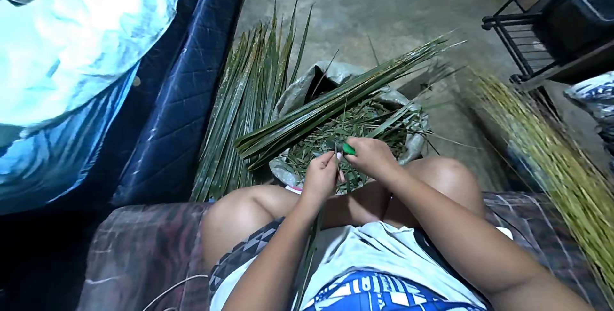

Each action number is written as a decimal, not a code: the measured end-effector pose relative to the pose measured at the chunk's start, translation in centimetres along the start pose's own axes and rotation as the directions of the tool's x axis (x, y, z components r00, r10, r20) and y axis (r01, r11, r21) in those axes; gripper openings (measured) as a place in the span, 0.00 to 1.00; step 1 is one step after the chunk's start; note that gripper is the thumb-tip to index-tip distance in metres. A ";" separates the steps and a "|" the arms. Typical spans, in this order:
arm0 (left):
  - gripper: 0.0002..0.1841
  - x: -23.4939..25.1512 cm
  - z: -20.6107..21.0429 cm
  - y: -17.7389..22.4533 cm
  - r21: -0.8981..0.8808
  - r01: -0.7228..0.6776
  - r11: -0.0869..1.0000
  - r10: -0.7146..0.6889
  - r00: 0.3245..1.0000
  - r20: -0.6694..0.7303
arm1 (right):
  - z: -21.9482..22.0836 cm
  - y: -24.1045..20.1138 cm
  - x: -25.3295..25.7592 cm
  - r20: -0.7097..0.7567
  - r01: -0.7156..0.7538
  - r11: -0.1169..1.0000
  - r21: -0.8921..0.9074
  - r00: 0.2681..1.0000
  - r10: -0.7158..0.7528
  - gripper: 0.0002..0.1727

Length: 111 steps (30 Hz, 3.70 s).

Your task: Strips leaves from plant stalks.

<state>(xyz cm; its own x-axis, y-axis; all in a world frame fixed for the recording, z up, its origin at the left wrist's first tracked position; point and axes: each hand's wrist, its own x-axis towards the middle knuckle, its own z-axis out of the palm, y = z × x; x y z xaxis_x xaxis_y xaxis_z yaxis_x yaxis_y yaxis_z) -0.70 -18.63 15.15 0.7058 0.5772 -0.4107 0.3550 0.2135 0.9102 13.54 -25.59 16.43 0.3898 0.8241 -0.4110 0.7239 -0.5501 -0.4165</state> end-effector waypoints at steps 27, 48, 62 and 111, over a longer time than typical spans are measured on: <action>0.22 -0.7 1.2 -0.4 0.342 -0.058 0.938 0.057 0.998 0.012 | -1.1 5.0 1.9 -0.189 0.002 0.730 0.684 0.967 0.174 0.19; 0.23 0.3 0.3 -1.1 0.457 0.017 0.889 -0.004 1.000 -0.031 | 0.1 3.3 0.4 0.060 -0.134 0.851 0.507 0.991 0.120 0.17; 0.24 0.0 0.8 -0.4 0.613 0.055 0.788 -0.027 0.998 -0.056 | -0.3 1.8 2.5 -0.112 -0.333 0.940 0.070 0.934 0.339 0.16; 0.22 -0.4 0.5 -1.3 0.477 -0.024 0.879 0.051 0.998 -0.044 | -1.2 3.5 2.0 -0.107 -0.304 0.930 0.204 0.938 0.330 0.17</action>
<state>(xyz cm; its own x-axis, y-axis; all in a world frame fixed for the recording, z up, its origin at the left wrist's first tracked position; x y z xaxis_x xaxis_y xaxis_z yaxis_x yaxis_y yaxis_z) -1.14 -19.53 14.07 0.6955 0.6212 -0.3610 0.5874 -0.2022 0.7836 17.54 -25.72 15.12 0.6656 0.6056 -0.4361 0.4388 -0.7903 -0.4278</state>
